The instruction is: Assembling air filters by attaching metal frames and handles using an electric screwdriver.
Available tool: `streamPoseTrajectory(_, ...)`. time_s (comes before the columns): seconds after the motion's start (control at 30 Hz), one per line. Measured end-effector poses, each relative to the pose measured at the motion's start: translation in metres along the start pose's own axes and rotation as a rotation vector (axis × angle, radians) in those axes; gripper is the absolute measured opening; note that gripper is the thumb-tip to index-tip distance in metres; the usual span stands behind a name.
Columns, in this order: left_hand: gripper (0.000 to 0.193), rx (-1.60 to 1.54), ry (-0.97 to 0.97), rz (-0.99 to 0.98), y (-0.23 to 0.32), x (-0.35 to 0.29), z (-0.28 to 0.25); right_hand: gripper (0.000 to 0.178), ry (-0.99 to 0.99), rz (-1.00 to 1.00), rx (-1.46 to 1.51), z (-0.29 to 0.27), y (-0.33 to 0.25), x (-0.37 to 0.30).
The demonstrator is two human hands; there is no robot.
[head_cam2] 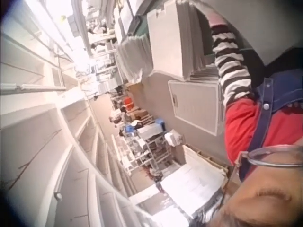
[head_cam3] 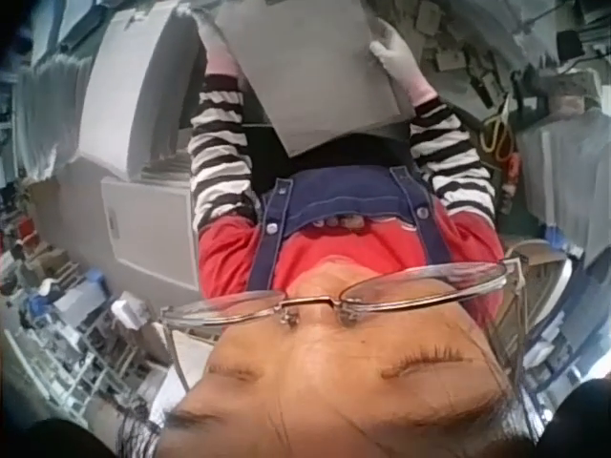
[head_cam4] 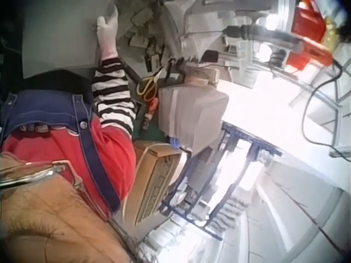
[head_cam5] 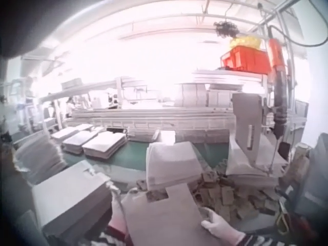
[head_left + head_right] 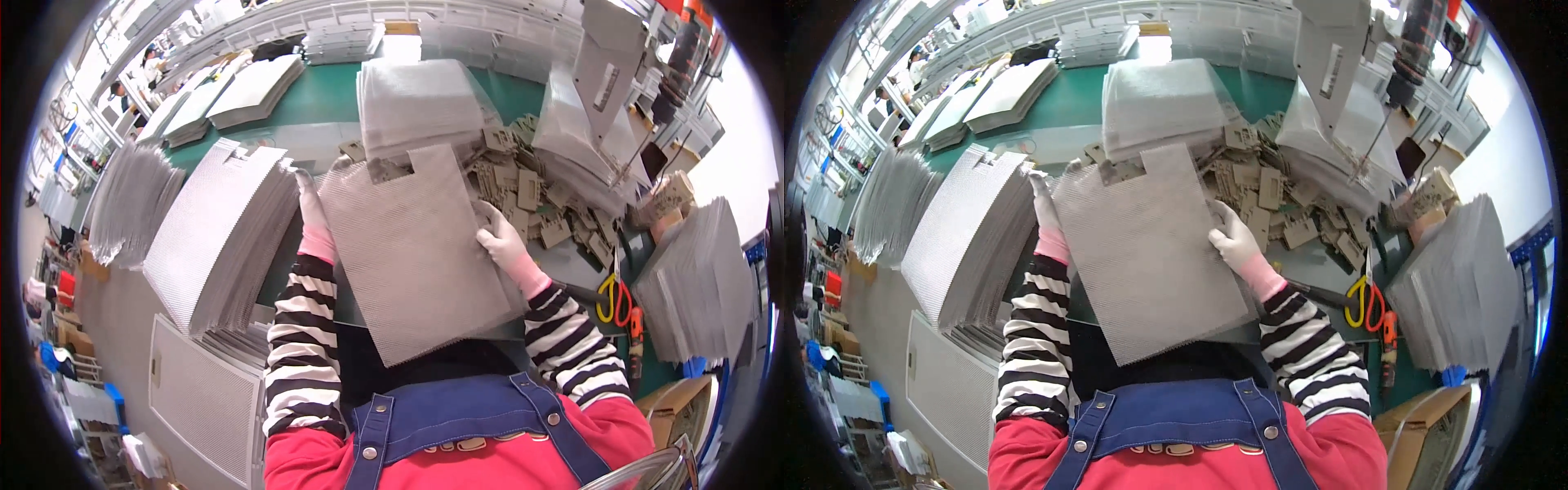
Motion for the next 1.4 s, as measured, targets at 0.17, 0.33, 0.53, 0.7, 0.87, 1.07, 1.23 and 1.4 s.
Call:
streamPoseTrajectory(0.17, 0.088, 0.041, -0.040, 0.067, 0.043, 0.008, -0.058, 0.075, 0.055, 0.007, -0.760, 0.017, -0.041, -0.006)
streamPoseTrajectory(0.33, 0.082, -0.148, -0.089, 0.068, 0.021, -0.008, -0.088, 0.059, 0.370, -0.355, -0.701, -0.039, -0.094, 0.077)
streamPoseTrajectory(0.53, 0.083, -0.102, -0.008, -0.064, -0.004, -0.009, -0.086, 0.084, 0.393, 0.087, -1.008, -0.067, -0.103, 0.213)
streamPoseTrajectory(0.7, 0.080, 0.037, -0.023, -0.019, 0.002, -0.003, -0.105, 0.087, 0.424, 0.068, -1.329, -0.061, -0.115, 0.231)
streamPoseTrajectory(0.87, 0.082, -0.001, 0.072, -0.037, 0.000, 0.001, -0.111, 0.037, 0.104, 0.199, 0.306, -0.096, -0.100, 0.229)
streamPoseTrajectory(1.07, 0.090, 0.278, 0.113, 0.124, 0.016, 0.012, -0.130, 0.064, 0.025, 0.166, -0.139, -0.054, -0.067, 0.130)
streamPoseTrajectory(1.23, 0.087, 0.204, 0.050, 0.137, 0.014, 0.021, -0.143, 0.062, -0.404, 0.112, 0.315, 0.008, -0.038, -0.028)
streamPoseTrajectory(1.4, 0.086, 0.877, -0.213, 0.421, 0.017, 0.009, -0.119, 0.062, -0.361, 0.183, 0.433, 0.028, -0.014, -0.062)
Point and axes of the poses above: each hand's wrist, its own x-axis towards the middle knuckle, its own z-axis out of the palm, y = z × x, the point moved 5 cm from there along x, towards the middle knuckle, and after that the axes turned 12 degrees about -x, right-handed, at the moved point
